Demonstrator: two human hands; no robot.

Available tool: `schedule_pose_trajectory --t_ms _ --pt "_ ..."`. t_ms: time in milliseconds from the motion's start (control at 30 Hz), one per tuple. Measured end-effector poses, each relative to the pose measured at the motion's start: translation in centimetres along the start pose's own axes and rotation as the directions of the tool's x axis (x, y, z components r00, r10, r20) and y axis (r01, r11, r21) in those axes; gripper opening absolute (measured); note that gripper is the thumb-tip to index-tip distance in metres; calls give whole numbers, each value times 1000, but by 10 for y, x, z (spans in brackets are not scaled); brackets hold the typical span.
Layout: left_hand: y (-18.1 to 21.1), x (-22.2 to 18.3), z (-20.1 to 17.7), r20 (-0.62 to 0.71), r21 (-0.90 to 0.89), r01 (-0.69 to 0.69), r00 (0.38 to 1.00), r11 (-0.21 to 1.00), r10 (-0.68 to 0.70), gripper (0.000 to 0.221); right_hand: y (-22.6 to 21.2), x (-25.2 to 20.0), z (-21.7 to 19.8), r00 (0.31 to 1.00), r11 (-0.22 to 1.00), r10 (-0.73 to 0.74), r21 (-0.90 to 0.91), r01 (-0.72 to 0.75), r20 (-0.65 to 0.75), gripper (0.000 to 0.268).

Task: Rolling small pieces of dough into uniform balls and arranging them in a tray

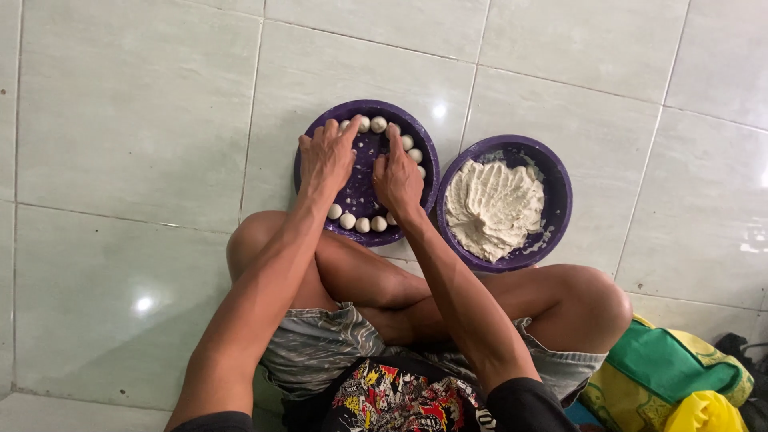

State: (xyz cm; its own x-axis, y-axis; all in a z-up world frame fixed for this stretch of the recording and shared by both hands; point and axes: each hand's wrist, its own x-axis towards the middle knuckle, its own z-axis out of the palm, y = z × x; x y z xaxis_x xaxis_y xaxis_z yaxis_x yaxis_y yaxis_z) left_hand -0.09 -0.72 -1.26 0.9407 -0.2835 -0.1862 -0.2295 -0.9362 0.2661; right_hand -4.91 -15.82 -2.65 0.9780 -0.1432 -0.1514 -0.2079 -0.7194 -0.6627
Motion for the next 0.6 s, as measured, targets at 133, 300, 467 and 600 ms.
schedule_pose_trajectory --t_ms 133,300,467,600 --pt "16 -2 -4 -9 -3 -84 996 996 84 60 11 -4 -3 998 999 -41 -34 40 -38 61" --pt "23 2 5 -37 -74 -129 991 989 127 66 15 -1 -20 991 992 129 -11 -128 36 61" --pt "33 10 36 -15 19 -212 977 977 212 68 18 -3 -30 980 977 183 -128 -173 72 59" --pt "45 6 18 -17 -8 -196 980 980 196 72 12 -5 -34 975 969 205 -159 -190 83 58"
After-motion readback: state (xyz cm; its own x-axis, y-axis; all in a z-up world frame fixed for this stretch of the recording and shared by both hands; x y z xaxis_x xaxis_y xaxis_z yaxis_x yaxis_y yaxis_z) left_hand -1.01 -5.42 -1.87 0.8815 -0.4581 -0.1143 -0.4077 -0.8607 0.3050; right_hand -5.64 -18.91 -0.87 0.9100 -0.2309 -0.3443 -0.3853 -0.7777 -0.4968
